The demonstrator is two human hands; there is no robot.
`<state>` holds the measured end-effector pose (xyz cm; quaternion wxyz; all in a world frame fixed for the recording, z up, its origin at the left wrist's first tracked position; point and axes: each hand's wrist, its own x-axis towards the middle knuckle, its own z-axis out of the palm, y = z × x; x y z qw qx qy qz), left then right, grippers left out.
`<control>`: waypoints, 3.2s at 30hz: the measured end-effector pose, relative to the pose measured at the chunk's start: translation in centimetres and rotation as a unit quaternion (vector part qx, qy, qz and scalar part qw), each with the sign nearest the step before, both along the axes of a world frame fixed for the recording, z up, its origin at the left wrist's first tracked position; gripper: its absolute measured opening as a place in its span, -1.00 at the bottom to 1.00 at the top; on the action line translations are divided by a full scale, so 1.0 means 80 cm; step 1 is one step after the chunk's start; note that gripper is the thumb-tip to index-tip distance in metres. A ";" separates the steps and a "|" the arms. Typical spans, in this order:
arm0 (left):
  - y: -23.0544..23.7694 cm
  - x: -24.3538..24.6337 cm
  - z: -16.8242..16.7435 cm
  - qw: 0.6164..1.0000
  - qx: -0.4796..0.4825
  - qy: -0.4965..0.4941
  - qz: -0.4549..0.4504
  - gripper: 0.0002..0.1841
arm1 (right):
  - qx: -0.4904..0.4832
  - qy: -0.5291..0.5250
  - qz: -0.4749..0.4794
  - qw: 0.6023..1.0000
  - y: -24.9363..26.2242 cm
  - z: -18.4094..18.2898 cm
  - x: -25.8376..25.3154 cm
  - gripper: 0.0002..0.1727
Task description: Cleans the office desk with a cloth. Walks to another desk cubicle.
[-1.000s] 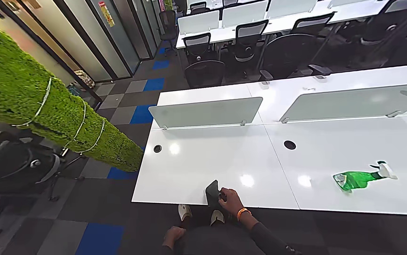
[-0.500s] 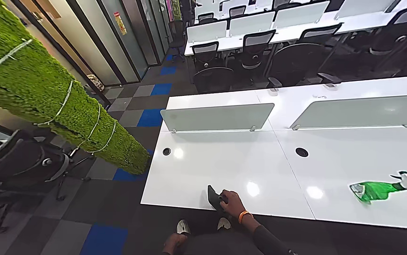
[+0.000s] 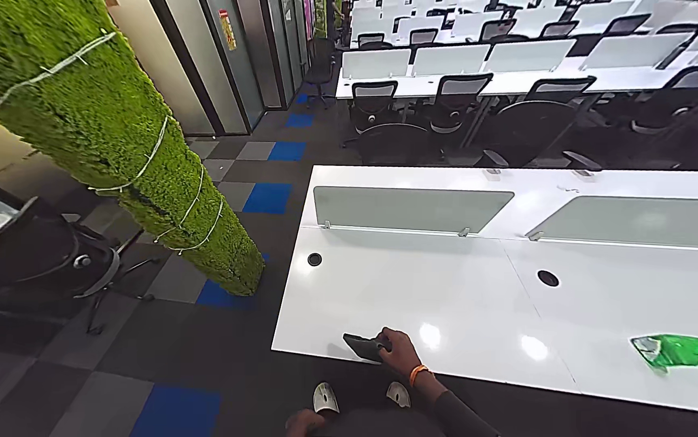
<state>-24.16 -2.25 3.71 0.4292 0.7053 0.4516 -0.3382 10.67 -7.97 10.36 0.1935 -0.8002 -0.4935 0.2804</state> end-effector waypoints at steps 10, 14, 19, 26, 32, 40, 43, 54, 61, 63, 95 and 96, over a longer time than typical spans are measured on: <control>0.050 -0.061 -0.021 0.998 -0.040 -0.042 0.001 -0.44 | 0.019 0.029 -0.081 0.996 0.027 0.010 -0.070 -0.73; 0.070 -0.051 -0.056 0.997 -0.028 0.071 0.026 -0.23 | 0.004 0.034 -0.112 0.993 0.028 0.011 -0.068 -0.72; 0.106 -0.021 -0.055 0.996 0.052 0.001 0.071 -0.27 | 0.008 0.046 -0.147 0.988 0.035 0.014 -0.057 -0.71; 0.152 0.061 -0.004 0.904 0.199 -0.347 0.152 0.28 | 0.023 0.037 -0.085 0.995 0.049 0.011 -0.063 -0.70; 0.164 0.100 0.030 0.886 0.175 -0.423 0.077 -0.40 | 0.015 0.109 -0.055 0.992 0.054 0.011 -0.054 -0.69; 0.143 0.133 0.035 0.901 0.157 -0.396 0.079 -0.71 | 0.017 0.155 -0.010 0.988 0.047 0.007 -0.016 -0.68; 0.138 0.136 0.029 0.967 0.150 -0.194 0.073 -0.53 | 0.028 0.158 0.002 0.987 0.042 0.004 0.008 -0.66; 0.065 0.106 0.025 0.983 -0.044 0.135 0.118 -0.40 | 0.012 0.157 -0.010 0.988 0.017 0.004 0.096 -0.64; 0.043 0.119 0.017 0.978 -0.021 0.145 0.151 -0.38 | 0.040 0.140 -0.053 0.988 0.006 0.007 0.134 -0.67; 0.041 0.114 0.011 0.975 -0.027 0.134 0.176 -0.36 | 0.048 0.132 -0.072 0.987 0.006 0.007 0.143 -0.66; 0.153 -0.027 0.005 0.989 -0.053 0.127 0.062 -0.28 | 0.151 -0.013 -0.242 0.958 0.085 0.068 0.065 -0.69; 0.163 -0.033 -0.014 0.989 -0.048 0.136 0.040 -0.20 | 0.182 -0.033 -0.251 0.950 0.090 0.072 0.060 -0.70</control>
